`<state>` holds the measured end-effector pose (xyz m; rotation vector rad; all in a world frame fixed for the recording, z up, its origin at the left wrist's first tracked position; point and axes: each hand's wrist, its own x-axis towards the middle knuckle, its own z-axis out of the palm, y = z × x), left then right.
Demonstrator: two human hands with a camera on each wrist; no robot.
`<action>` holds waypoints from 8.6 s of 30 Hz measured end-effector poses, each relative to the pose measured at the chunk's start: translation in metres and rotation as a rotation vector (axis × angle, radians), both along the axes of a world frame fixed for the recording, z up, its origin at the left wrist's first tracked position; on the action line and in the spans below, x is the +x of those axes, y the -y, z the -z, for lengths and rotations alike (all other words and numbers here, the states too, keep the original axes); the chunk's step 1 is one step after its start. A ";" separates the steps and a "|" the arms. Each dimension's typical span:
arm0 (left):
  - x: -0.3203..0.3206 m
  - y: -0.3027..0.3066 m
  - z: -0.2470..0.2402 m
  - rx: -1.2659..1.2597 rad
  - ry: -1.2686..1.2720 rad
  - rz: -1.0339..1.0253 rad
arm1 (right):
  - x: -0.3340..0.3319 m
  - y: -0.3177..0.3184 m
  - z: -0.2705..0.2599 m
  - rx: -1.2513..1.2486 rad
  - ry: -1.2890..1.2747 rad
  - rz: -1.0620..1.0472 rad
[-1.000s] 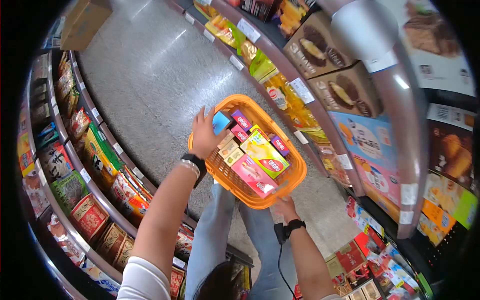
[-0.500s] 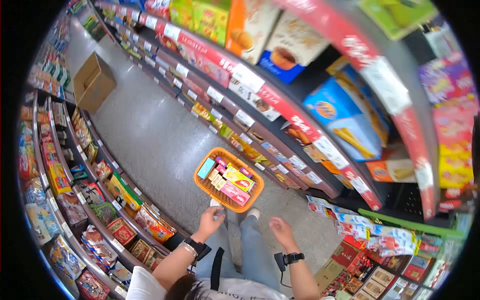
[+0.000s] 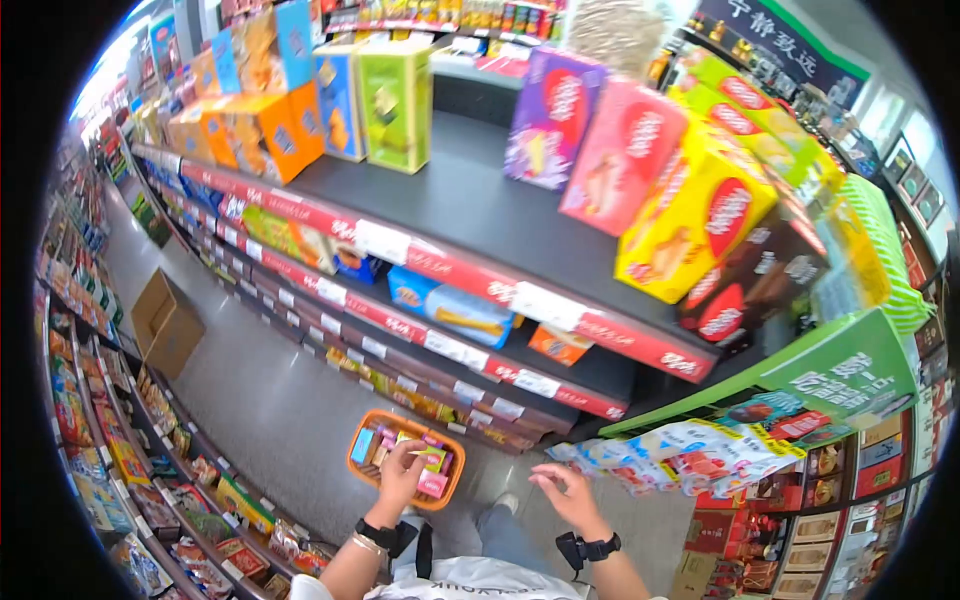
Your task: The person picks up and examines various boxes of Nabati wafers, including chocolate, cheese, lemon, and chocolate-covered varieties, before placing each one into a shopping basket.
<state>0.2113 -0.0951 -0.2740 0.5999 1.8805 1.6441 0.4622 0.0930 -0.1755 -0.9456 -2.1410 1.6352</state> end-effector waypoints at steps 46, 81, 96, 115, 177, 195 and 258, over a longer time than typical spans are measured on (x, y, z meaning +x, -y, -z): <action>0.098 -0.294 -0.382 0.962 -0.777 0.426 | 0.023 -0.092 -0.260 1.001 -0.527 0.639; 0.081 -0.138 -0.217 0.371 0.267 0.508 | 0.036 -0.051 -0.144 -0.150 -0.750 0.503; 0.066 -0.127 -0.256 0.430 0.227 0.268 | 0.080 -0.063 -0.147 0.222 -0.353 0.012; 0.048 -0.126 -0.239 0.305 0.055 0.846 | 0.081 -0.077 -0.171 0.103 -0.411 0.134; 0.051 -0.059 -0.196 0.301 0.543 0.303 | 0.044 -0.071 -0.129 0.131 -0.074 -0.130; 0.036 0.049 -0.032 0.029 1.269 -0.008 | -0.025 0.016 -0.052 0.937 -0.326 -0.763; -0.120 0.078 0.242 -0.573 0.006 -0.169 | -0.218 0.110 0.318 -0.095 0.300 0.116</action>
